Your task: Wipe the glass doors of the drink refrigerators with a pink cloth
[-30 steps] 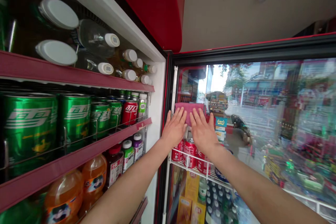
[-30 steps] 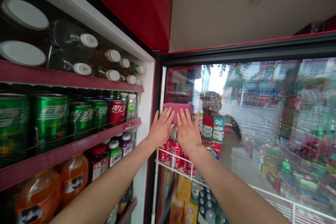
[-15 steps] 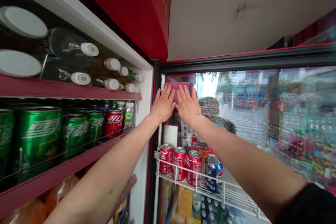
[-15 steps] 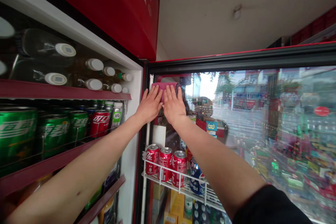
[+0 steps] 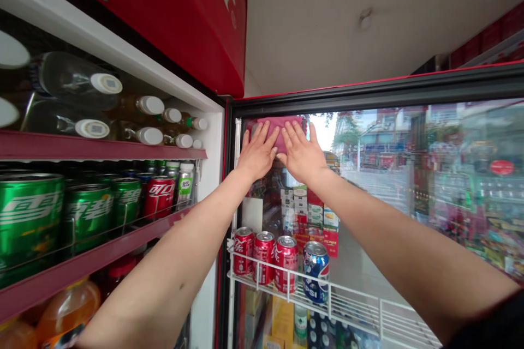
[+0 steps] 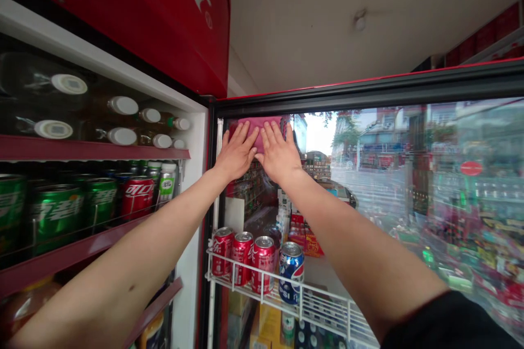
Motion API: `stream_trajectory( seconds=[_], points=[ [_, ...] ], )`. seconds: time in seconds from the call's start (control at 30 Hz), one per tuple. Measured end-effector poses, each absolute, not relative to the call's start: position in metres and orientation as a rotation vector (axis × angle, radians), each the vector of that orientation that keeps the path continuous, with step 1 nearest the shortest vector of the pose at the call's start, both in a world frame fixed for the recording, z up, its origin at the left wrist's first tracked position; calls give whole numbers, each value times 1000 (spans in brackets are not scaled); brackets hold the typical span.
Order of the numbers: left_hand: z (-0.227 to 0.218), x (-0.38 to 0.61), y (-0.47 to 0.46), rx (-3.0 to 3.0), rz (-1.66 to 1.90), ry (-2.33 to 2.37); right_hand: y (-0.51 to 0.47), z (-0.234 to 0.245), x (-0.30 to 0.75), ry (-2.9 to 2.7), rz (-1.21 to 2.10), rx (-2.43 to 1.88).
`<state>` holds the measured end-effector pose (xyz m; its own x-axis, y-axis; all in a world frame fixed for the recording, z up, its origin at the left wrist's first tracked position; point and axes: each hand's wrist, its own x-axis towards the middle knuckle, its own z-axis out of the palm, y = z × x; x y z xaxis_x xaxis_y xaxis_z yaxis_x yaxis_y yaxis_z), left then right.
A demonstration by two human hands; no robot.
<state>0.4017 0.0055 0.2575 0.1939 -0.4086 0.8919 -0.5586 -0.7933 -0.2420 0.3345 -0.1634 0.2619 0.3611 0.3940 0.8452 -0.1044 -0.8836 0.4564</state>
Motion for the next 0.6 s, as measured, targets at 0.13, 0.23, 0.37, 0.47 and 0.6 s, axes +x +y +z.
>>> stream_trajectory(
  seconds=[0.13, 0.23, 0.37, 0.47, 0.6],
  points=[
    [262, 388, -26, 2280, 1660, -969, -182, 267, 313, 151, 1549, 2181],
    [264, 372, -55, 2257, 1672, -992, -202, 270, 295, 65, 1553, 2140],
    [263, 344, -99, 2210, 1740, -1077, -239, 268, 267, -52, 1579, 2097],
    [259, 325, -128, 2191, 1799, -1161, -271, 256, 250, -83, 1669, 2058],
    [255, 315, -142, 2162, 1863, -1175, -297, 236, 253, -54, 1733, 2022]
  ],
)
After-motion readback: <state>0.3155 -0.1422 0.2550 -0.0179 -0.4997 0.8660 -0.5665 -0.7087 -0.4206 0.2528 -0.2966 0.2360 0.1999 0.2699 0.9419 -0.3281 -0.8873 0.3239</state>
